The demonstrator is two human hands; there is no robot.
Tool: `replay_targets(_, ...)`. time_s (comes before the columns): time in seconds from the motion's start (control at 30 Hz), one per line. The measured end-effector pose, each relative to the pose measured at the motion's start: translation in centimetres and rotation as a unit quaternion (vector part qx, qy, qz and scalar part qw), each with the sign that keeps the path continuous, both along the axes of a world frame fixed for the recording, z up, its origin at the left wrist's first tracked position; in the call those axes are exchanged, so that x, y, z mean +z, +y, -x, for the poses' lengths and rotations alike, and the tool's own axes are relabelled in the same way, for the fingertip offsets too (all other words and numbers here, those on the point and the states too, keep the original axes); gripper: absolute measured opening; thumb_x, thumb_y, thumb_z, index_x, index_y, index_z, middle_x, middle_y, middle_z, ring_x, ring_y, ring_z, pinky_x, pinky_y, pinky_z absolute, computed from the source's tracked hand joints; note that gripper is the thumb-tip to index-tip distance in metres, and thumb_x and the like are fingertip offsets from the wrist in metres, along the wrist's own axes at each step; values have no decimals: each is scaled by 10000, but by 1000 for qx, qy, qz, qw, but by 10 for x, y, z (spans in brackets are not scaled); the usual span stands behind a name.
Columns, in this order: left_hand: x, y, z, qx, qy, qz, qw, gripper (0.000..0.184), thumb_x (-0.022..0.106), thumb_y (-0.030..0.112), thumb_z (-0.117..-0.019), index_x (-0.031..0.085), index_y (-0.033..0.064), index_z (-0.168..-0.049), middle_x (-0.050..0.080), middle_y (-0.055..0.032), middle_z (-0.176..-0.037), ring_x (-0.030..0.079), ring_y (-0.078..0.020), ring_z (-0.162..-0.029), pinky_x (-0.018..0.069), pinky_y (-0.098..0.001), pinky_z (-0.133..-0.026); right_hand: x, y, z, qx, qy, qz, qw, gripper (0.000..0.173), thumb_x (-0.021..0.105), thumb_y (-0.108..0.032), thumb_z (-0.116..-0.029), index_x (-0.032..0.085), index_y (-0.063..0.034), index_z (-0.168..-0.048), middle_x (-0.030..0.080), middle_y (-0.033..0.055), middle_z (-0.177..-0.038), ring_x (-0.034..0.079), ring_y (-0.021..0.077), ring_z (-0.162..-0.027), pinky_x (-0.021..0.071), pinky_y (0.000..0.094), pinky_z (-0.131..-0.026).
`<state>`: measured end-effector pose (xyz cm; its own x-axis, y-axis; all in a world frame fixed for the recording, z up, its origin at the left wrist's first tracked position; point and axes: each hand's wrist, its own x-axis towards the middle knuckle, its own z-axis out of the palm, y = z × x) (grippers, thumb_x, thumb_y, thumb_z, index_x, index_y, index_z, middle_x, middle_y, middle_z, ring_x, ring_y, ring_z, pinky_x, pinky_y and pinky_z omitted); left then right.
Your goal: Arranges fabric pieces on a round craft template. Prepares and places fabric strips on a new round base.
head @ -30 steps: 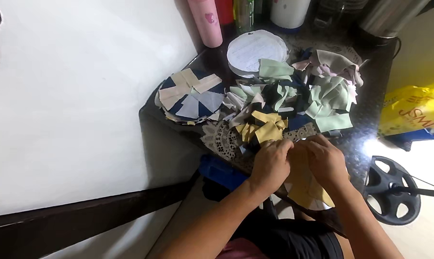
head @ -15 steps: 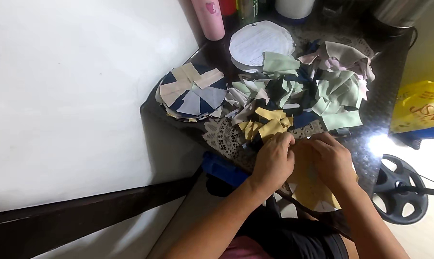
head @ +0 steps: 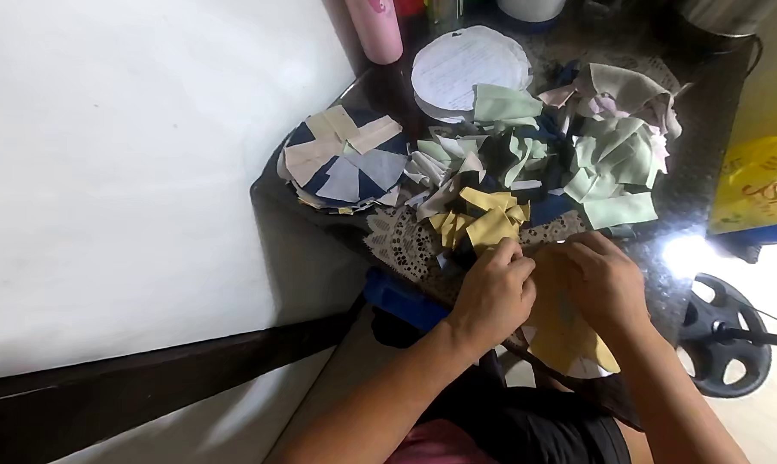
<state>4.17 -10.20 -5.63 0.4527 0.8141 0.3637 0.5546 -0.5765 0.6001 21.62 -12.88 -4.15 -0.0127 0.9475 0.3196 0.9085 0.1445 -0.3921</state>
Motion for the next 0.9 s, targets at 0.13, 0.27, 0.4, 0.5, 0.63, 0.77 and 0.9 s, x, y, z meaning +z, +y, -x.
replay_targets(0.13,4,-1,-3,4,18,14,1000,120,747,133,-852,767,26,-901,681,-148,-997,692,-254,-836,597,-376,-737,11,-4,-4,-44,0,-13,999,198,581,-1,-931,772,-41,-961,699,187,-1043,676,396,-966,539,575,-762)
replay_targets(0.27,3,-2,-3,2,27,7,1000,165,783,175,-848,752,22,-901,673,-153,-1001,689,-264,-831,594,-385,-729,14,-11,-5,-51,14,-22,998,195,582,-48,-941,775,-64,-968,687,170,-1066,653,384,-989,520,567,-773)
replay_targets(0.4,5,-2,-3,1,30,22,999,175,774,125,-827,779,25,-970,684,-154,-1038,695,-262,-873,598,-375,-762,7,-12,-4,-31,-12,31,999,196,678,-115,-900,789,-107,-1061,670,202,-1141,635,437,-1037,506,615,-799)
replay_targets(0.5,7,-1,-2,-3,33,35,999,193,780,160,-844,774,23,-980,680,-157,-1067,694,-262,-897,593,-371,-790,13,-14,-5,-44,10,25,999,198,667,-46,-878,777,-72,-1041,671,209,-1145,641,442,-1031,509,625,-790)
replay_targets(0.63,7,0,-1,-7,31,54,998,200,776,178,-862,774,32,-1000,679,-150,-1089,692,-263,-919,593,-390,-804,17,-19,-10,-45,22,34,998,151,651,-13,-884,769,-64,-963,670,205,-1163,631,440,-1067,505,626,-820)
replay_targets(0.77,14,3,2,-11,32,104,994,195,710,149,-911,761,45,-1068,672,-145,-1126,679,-231,-890,581,-364,-785,16,-24,-14,-44,27,36,998,158,641,-11,-894,777,-77,-937,677,204,-1146,635,442,-1049,504,628,-812)
replay_targets(0.9,19,8,6,-13,18,138,990,190,628,107,-958,736,63,-1108,660,-127,-1090,645,-177,-820,558,-322,-733,17,-32,-9,-47,47,-5,998,227,555,-35,-930,777,-76,-949,693,167,-1087,644,396,-1020,510,589,-800)
